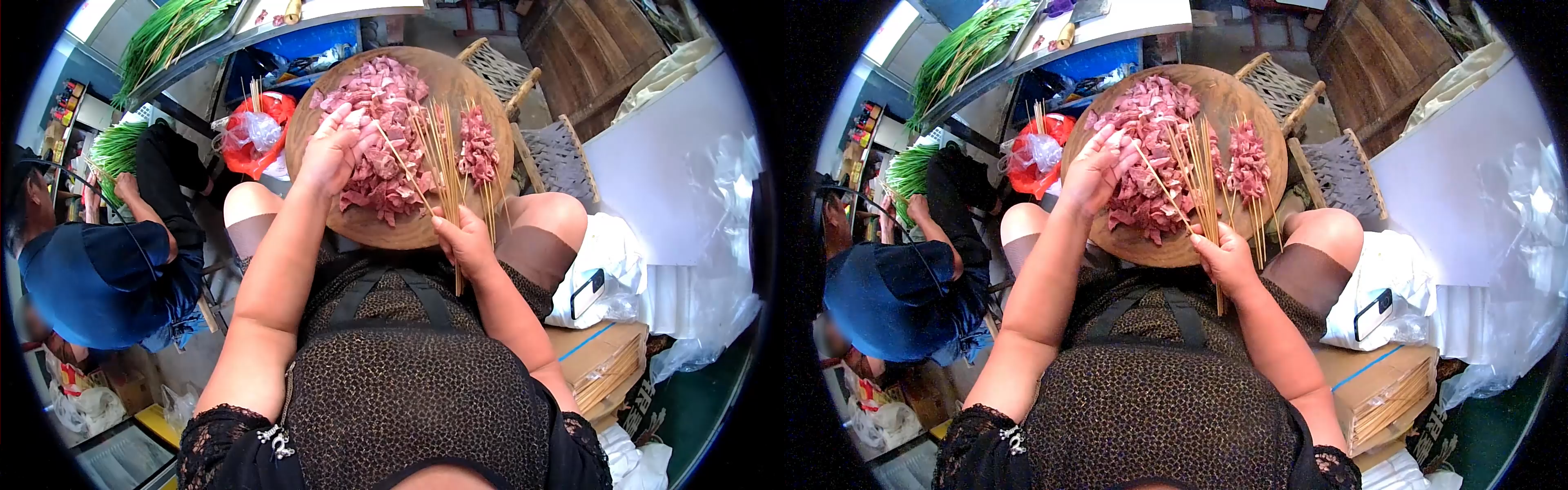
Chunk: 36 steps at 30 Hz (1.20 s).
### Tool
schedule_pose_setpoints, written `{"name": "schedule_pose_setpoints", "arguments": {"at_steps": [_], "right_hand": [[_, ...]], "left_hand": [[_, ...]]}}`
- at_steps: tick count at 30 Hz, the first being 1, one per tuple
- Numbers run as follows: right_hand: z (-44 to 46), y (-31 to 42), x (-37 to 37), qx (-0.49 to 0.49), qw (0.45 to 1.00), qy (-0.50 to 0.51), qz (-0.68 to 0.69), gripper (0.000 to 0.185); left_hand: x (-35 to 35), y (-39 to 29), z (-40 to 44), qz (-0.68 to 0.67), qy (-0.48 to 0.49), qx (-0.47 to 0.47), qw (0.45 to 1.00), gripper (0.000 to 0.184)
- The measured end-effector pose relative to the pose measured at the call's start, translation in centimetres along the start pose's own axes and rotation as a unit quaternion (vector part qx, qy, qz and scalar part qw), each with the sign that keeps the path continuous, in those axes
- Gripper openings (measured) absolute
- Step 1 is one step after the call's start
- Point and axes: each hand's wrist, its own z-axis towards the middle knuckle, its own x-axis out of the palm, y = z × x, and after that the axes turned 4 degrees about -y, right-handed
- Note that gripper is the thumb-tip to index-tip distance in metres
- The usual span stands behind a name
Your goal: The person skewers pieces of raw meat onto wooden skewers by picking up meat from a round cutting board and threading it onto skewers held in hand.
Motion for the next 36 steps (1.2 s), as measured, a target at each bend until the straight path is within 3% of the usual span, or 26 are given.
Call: {"name": "schedule_pose_setpoints", "arguments": {"at_steps": [4, 7, 10, 16, 24, 29, 36], "right_hand": [[0.0, 0.0, 0.1, -0.015, 0.999, 0.017, 0.031, 0.021], [0.0, 0.2, 0.4, -0.021, 0.999, 0.016, 0.025, 0.021], [-0.1, -0.2, 0.4, -0.015, 1.000, 0.011, 0.015, 0.021], [-0.3, -0.1, 0.5, -0.008, 1.000, 0.019, -0.012, 0.022], [0.0, -1.1, 0.5, -0.013, 1.000, 0.012, -0.006, 0.019], [-0.8, 0.1, 0.5, 0.034, 0.998, 0.027, -0.039, 0.020], [-0.2, -0.1, 0.1, 0.027, 0.998, 0.034, -0.055, 0.019]], "left_hand": [[-0.7, 0.5, 0.5, 0.026, 0.035, 0.060, 0.997, 0.046], [-0.6, 0.3, 0.4, 0.042, 0.004, 0.055, 0.998, 0.036], [-0.5, 0.2, 0.0, 0.146, -0.055, 0.004, 0.988, 0.024], [-0.3, -0.2, -0.2, 0.041, -0.044, -0.059, 0.996, 0.028], [-0.5, 0.1, -0.7, 0.068, -0.030, -0.020, 0.997, 0.031], [-0.9, 0.2, -0.8, 0.088, -0.033, -0.014, 0.995, 0.031], [-0.1, -0.4, -1.4, 0.118, -0.025, -0.054, 0.991, 0.031]]}}
